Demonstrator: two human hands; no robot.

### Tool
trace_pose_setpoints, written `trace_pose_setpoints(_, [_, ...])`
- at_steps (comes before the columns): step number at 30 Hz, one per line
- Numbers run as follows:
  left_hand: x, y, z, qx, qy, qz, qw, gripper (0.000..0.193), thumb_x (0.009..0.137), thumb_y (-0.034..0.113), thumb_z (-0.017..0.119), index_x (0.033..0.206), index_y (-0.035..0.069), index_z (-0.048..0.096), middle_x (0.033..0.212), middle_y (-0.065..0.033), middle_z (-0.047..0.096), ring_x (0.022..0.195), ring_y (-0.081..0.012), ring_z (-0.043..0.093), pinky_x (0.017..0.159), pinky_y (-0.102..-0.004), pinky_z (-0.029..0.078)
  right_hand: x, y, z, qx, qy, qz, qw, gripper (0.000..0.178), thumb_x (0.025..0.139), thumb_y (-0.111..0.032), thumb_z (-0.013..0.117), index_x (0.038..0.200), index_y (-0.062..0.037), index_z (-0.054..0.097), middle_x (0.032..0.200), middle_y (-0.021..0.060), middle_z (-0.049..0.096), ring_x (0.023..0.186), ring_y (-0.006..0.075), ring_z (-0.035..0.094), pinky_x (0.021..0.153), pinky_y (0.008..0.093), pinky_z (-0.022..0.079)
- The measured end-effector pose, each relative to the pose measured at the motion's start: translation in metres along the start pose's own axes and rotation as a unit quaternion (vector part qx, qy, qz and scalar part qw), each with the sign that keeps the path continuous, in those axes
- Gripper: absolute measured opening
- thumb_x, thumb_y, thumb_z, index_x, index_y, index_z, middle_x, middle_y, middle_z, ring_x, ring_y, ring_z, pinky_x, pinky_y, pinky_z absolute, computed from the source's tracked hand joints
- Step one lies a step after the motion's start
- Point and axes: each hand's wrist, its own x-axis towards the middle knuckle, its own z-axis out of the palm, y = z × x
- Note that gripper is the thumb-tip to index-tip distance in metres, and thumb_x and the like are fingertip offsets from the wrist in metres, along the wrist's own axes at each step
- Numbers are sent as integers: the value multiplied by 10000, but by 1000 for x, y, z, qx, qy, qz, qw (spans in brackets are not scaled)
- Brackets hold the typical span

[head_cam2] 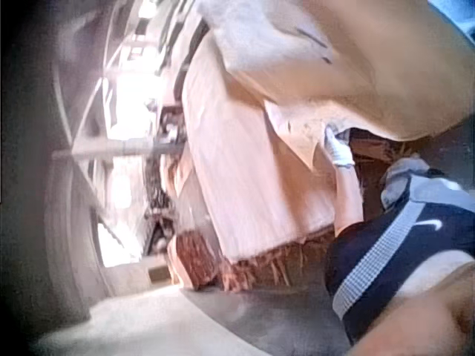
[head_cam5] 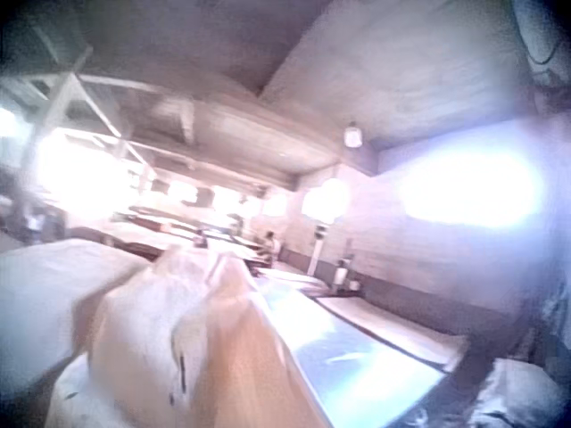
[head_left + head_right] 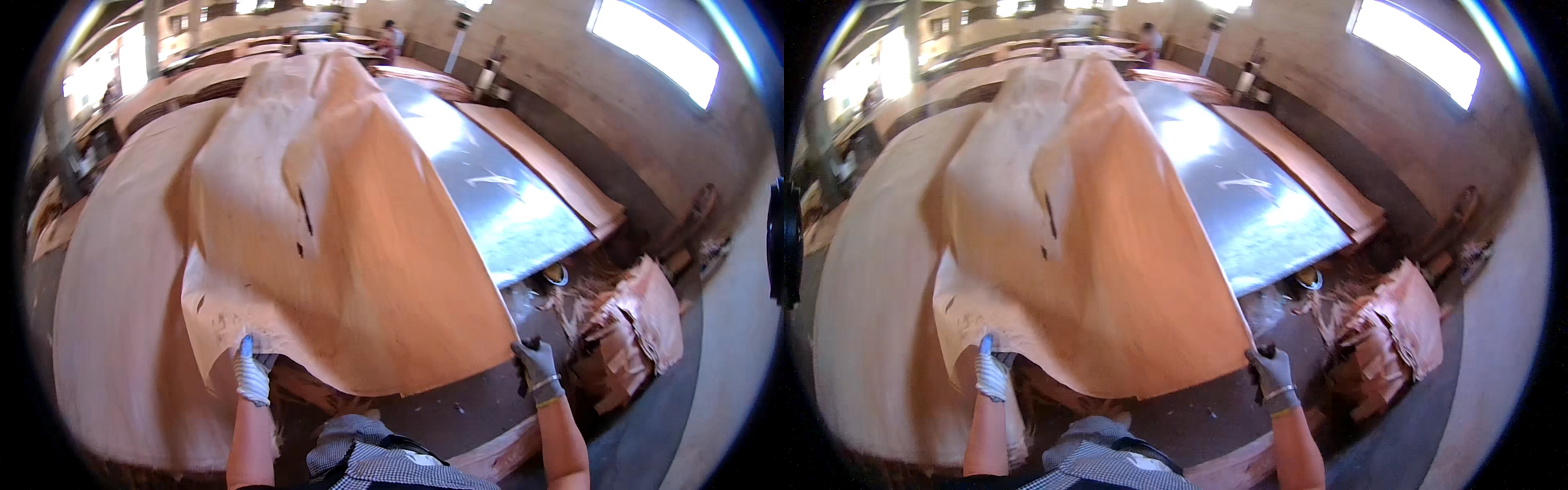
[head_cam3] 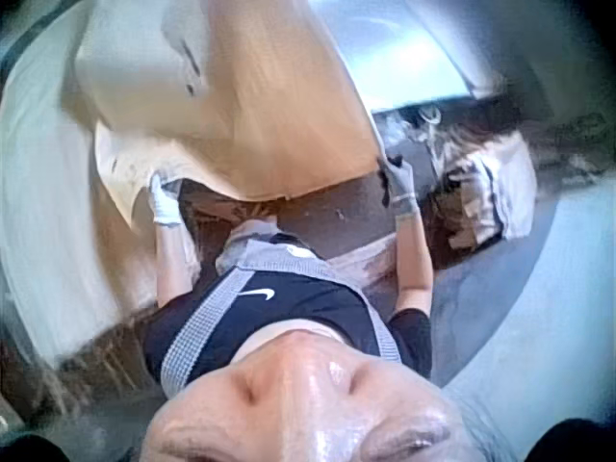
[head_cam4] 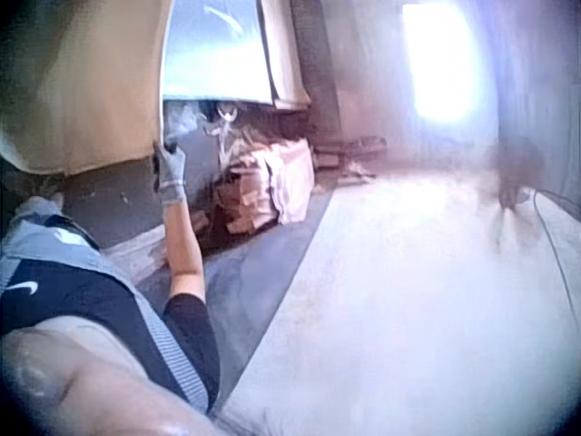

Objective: The person applies wood veneer to a large panel by picking up veneer sheets from a stack and placing them onto the panel surface, using a small tool to trim or press down sections.

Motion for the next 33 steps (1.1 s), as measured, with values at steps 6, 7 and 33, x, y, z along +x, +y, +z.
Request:
trace_pose_setpoints(6, [36, -92, 145, 19, -8, -20, 1000, 328, 848, 292, 558, 1129, 134, 499, 1067, -68, 573, 945, -264, 595, 779, -433, 524, 128, -39, -83, -34, 36, -5, 999, 218, 749, -168, 703, 654, -47, 549, 524, 40, 521, 353, 126, 445, 318, 253, 329])
trace_pose_setpoints(7, [41, -111, 160, 10, -16, -25, 1000, 381, 842, 297, 564, 1172, 131, 476, 1117, -76, 551, 967, -272, 587, 782, -442, 525, 146, -48, -93, -32, 45, -6, 998, 224, 750, -168, 702, 641, -49, 546, 518, 39, 517, 348, 122, 440, 320, 256, 328])
trace_pose_setpoints(33, [44, -509, 426, -117, 140, -135, 974, 376, 866, 290, 533, 1185, 108, 452, 1132, -117, 513, 1019, -330, 514, 866, -532, 441, 652, -26, -387, -27, -22, -32, 999, 210, 678, -132, 766, 698, -58, 571, 537, 22, 533, 408, 125, 477, 395, 244, 375])
